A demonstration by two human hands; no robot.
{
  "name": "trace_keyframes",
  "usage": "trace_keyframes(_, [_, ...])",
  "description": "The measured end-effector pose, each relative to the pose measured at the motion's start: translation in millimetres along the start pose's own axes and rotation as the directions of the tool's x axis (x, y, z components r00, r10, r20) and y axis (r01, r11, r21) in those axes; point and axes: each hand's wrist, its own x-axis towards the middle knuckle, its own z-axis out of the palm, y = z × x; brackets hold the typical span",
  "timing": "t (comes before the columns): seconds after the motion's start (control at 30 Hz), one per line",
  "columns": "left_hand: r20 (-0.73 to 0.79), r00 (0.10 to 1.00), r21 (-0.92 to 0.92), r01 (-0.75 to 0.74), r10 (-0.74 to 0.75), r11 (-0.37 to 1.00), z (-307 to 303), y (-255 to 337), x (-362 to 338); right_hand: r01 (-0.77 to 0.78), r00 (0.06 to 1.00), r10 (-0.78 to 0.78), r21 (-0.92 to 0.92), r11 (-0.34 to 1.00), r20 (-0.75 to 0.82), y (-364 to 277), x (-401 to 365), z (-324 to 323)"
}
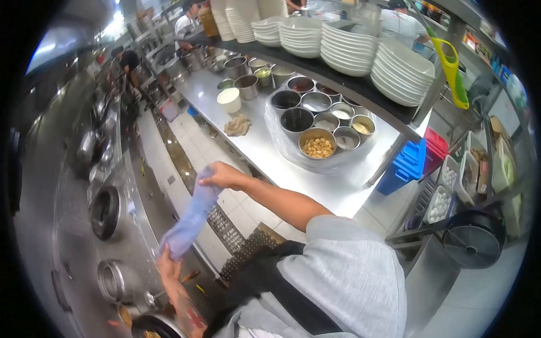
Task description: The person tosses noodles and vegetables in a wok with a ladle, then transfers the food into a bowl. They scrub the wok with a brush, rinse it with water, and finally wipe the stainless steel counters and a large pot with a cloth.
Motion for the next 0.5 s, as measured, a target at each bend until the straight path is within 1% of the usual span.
trace_keyframes(0.03, [0.016, 0.999, 0.039, -0.041, 0.041, 0.998, -3.2, -1.1, 6.1, 0.015, 0.997, -0.034, -0.242, 0.970, -0.075, -2.0, 4.9, -4.9])
trace_keyframes(0.07, [0.025, 0.997, 0.077, -0.073, 0.071, 0.994, -9.6, -3.7, 6.9, -0.004, 0.987, -0.070, -0.464, 0.886, -0.143, 0.1, 4.3, -7.6])
trace_keyframes(0.1, [-0.014, 0.992, 0.001, 0.122, -0.122, 0.993, 11.0, -85.8, -89.9, -0.206, 0.973, 0.128, -0.478, 0.854, -0.191, 27.1, -102.3, -33.5])
trace_keyframes(0.13, [0.054, 0.994, -0.096, 0.102, -0.097, 0.990, 10.7, -79.9, -98.4, -0.265, 0.961, 0.219, -0.337, 0.903, -0.169, 26.8, -106.8, -37.1])
trace_keyframes(0.17, [0.119, 0.991, -0.195, 0.089, -0.066, 0.977, 12.1, -77.7, -104.5, -0.327, 0.943, 0.305, -0.190, 0.926, -0.134, 26.6, -110.8, -40.1])
trace_keyframes(0.2, [0.118, 0.990, -0.199, 0.095, -0.072, 0.975, 22.0, -84.2, -104.9, -0.333, 0.941, 0.311, -0.191, 0.923, -0.136, 26.9, -113.3, -44.6])
trace_keyframes(0.23, [0.123, 0.984, -0.221, 0.157, -0.132, 0.963, 37.8, -99.0, -102.8, -0.296, 0.955, 0.250, -0.430, 0.853, -0.162, 28.5, -115.3, -49.4])
trace_keyframes(0.27, [0.111, 0.974, -0.239, 0.221, -0.200, 0.945, 46.2, -112.7, -103.2, -0.252, 0.968, 0.198, -0.632, 0.733, -0.156, 37.6, -117.4, -48.9])
trace_keyframes(0.3, [0.096, 0.982, -0.144, 0.176, -0.163, 0.974, 59.3, -121.1, -95.0, -0.115, 0.992, 0.023, -0.787, 0.606, -0.128, 51.1, -110.3, -47.3])
trace_keyframes(0.33, [0.049, 0.964, -0.219, 0.266, -0.261, 0.939, 40.6, -135.2, -94.7, -0.258, 0.966, 0.190, -0.676, 0.690, -0.175, 82.0, -100.9, -56.7])
trace_keyframes(0.37, [0.031, 0.972, -0.259, 0.234, -0.234, 0.937, 40.5, -132.8, -95.7, -0.220, 0.975, 0.132, -0.655, 0.723, -0.182, 78.6, -102.6, -56.9])
trace_keyframes(0.4, [0.092, 0.986, -0.299, 0.159, -0.138, 0.941, 42.6, -124.4, -103.4, -0.156, 0.985, 0.079, -0.581, 0.799, -0.156, 74.5, -106.3, -58.0])
trace_keyframes(0.43, [0.090, 0.989, -0.323, 0.137, -0.114, 0.936, 44.9, -114.3, -115.2, -0.119, 0.993, 0.104, -0.569, 0.814, -0.058, 67.9, -102.2, -64.8])
trace_keyframes(0.47, [0.120, 0.984, -0.471, 0.171, -0.129, 0.865, 45.9, -102.2, -129.0, -0.178, 0.984, 0.174, -0.434, 0.883, -0.049, 41.5, -109.8, -49.8])
trace_keyframes(0.5, [0.161, 0.979, -0.606, 0.197, -0.124, 0.771, 45.0, -97.4, -141.2, -0.281, 0.958, 0.282, -0.329, 0.902, -0.044, 40.4, -108.3, -46.6])
